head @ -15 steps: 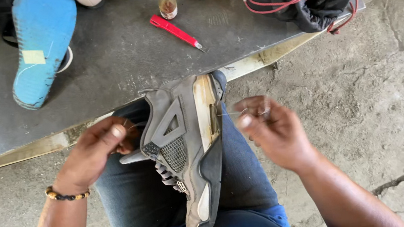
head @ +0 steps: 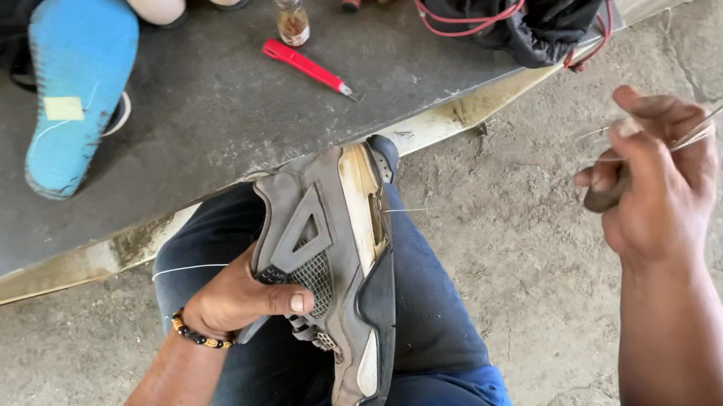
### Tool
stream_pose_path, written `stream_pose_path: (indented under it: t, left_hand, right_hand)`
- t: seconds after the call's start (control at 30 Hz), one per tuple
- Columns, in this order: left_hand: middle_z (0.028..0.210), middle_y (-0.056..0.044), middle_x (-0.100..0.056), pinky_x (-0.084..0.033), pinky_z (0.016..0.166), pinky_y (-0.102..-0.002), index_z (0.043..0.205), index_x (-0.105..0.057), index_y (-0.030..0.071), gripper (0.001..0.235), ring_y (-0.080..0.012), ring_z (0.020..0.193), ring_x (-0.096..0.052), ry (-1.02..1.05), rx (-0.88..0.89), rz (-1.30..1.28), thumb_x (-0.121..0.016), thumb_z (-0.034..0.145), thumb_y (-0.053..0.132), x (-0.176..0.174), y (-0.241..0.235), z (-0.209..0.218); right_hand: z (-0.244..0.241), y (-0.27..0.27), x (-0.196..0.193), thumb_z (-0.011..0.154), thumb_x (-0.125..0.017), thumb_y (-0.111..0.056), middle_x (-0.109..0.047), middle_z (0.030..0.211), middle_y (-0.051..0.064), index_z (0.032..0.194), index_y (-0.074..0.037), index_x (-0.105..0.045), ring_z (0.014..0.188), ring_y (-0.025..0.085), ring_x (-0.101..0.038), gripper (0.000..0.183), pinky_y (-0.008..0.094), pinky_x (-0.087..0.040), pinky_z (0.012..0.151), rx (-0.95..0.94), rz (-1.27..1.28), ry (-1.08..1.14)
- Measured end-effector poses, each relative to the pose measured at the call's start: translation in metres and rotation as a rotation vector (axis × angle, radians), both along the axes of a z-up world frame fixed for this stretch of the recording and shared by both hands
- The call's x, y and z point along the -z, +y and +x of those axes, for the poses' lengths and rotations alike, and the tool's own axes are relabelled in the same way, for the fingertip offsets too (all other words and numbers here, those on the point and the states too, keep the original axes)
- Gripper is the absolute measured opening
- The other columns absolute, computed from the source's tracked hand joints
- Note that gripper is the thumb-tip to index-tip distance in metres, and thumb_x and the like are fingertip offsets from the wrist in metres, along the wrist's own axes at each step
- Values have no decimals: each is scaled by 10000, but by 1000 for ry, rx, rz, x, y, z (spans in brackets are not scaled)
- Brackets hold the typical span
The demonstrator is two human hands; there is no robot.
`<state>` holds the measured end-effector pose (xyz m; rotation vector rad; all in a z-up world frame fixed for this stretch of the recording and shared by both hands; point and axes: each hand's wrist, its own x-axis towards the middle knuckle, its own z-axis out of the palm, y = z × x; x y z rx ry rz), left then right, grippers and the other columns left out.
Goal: The person holds a grey sneaker on their lap and uses a red-handled awl to puncture the sole. They then use a needle and white thread to stitch the sole, repeatedly pulling the thread through the punctures to secure the repair.
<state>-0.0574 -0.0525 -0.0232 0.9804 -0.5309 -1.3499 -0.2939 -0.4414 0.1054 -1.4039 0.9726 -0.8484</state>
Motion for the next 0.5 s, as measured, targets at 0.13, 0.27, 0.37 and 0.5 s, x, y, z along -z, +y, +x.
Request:
stream_pose_path:
  t: [0.13,0.27,0.37,0.5]
  left_hand:
    - [1536,-142,-744,-599,1202,-493,1702,-497,81,1003,-293,1392,-713,90,-53,45,-1013,853,219,17,9,-12]
    - [1191,-287,-886,-665,965,-601,1361,-790,-99,632,-343,1112,-813,103,-236,11,-997,766,-48,36,1,-17]
    - [1166,-288,-884,-673,934,-631,1307,-811,-125,565,-375,1086,-830,160,-227,15,-968,768,-66,63,12,-13]
    - [1145,-294,-889,-678,926,-642,1273,-825,-132,521,-407,1083,-848,180,-235,42,-951,770,-79,91,26,-3]
  right_hand:
    - [8,-4,32,1103,-647,-211,-659,1318,21,1181,-271,-553,529,144,-664,136,289,-225,260,-9,246,288]
    - [-1,41,50,1094,-681,-91,-822,879,308,1337,59,-774,591,310,-765,300,360,-556,448,-524,175,611]
    - [7,76,8,1114,-623,-171,-845,853,315,1492,-15,-748,599,352,-798,428,427,-643,542,-786,112,558]
    - [13,81,1,1073,-625,-182,-843,756,208,1188,-63,-882,552,335,-808,305,451,-675,565,-952,-137,629]
